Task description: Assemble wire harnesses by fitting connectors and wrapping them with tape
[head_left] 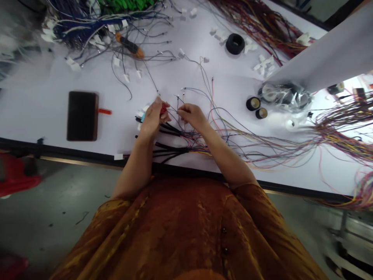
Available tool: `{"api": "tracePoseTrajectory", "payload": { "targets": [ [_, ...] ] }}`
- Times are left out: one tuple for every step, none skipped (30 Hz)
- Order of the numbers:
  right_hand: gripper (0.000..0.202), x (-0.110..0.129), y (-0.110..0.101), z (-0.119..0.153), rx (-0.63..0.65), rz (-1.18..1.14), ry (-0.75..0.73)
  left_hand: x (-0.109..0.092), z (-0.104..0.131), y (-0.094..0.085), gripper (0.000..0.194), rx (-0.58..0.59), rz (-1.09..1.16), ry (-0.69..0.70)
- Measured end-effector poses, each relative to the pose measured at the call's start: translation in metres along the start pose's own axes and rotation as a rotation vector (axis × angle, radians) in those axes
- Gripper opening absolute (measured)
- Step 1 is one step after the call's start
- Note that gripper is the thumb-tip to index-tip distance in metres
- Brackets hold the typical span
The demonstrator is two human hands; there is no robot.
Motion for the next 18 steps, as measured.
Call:
{"api": "tracePoseTrajectory", "payload": {
  "targets": [
    [0.014, 0.001, 0.0, 0.0, -0.02, 0.01, -0.047, 0.0, 0.0, -0.001, 0.044, 0.008, 0.018, -0.001],
    [0.013, 0.001, -0.001, 0.001, -0.038, 0.034, -0.098, 0.0, -0.001, -0.001, 0.04, 0.014, 0.037, 0.0],
    [0.012, 0.001, -0.003, 0.002, -0.057, 0.067, -0.142, 0.001, -0.001, -0.002, 0.037, 0.017, 0.052, 0.001],
    [0.012, 0.0, -0.006, 0.004, -0.078, 0.104, -0.175, 0.001, -0.001, -0.003, 0.037, 0.016, 0.063, 0.0],
    [0.016, -0.001, -0.009, 0.006, -0.107, 0.143, -0.196, 0.002, -0.002, -0.003, 0.037, 0.013, 0.068, -0.002],
    [0.022, -0.003, -0.014, 0.008, -0.143, 0.182, -0.208, 0.002, -0.002, -0.004, 0.039, 0.011, 0.068, -0.008],
    [0.028, -0.005, -0.02, 0.011, -0.185, 0.219, -0.211, 0.002, -0.002, -0.004, 0.041, 0.011, 0.061, -0.017],
    [0.031, -0.007, -0.026, 0.014, -0.226, 0.25, -0.204, 0.002, -0.002, -0.004, 0.044, 0.012, 0.051, -0.024],
    [0.031, -0.01, -0.031, 0.017, -0.258, 0.275, -0.193, 0.002, -0.002, -0.003, 0.046, 0.011, 0.04, -0.026],
    [0.028, -0.013, -0.036, 0.02, -0.271, 0.295, -0.181, 0.002, -0.001, -0.003, 0.048, 0.009, 0.028, -0.025],
    [0.025, -0.015, -0.041, 0.024, -0.264, 0.314, -0.17, 0.002, -0.001, -0.003, 0.051, 0.009, 0.017, -0.023],
    [0.023, -0.018, -0.044, 0.029, -0.245, 0.332, -0.162, 0.002, 0.0, -0.002, 0.052, 0.01, 0.012, -0.017],
    [0.021, -0.021, -0.046, 0.035, -0.212, 0.349, -0.157, 0.002, 0.001, -0.002, 0.054, 0.013, 0.01, -0.009],
    [0.019, -0.023, -0.046, 0.042, -0.165, 0.358, -0.155, 0.003, 0.001, -0.002, 0.056, 0.017, 0.011, -0.001],
    [0.018, -0.025, -0.045, 0.048, -0.11, 0.36, -0.156, 0.003, 0.001, -0.001, 0.058, 0.019, 0.014, 0.007],
    [0.016, -0.028, -0.044, 0.056, -0.055, 0.358, -0.157, 0.003, 0.002, -0.001, 0.059, 0.021, 0.015, 0.015],
    [0.013, -0.03, -0.042, 0.063, -0.011, 0.36, -0.161, 0.004, 0.002, -0.001, 0.06, 0.021, 0.013, 0.024],
    [0.011, -0.031, -0.039, 0.07, 0.016, 0.373, -0.17, 0.005, 0.001, -0.001, 0.06, 0.019, 0.005, 0.036]
  ]
}}
Point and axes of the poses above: each hand's wrist, its own z-axis away from the middle knuckle, its own y-axis out of the palm, x = y × z, the point moved 1 cm from there along -z, towards the middle knuckle, and after that the axes turned 15 degrees about z, right-handed, at the moved point
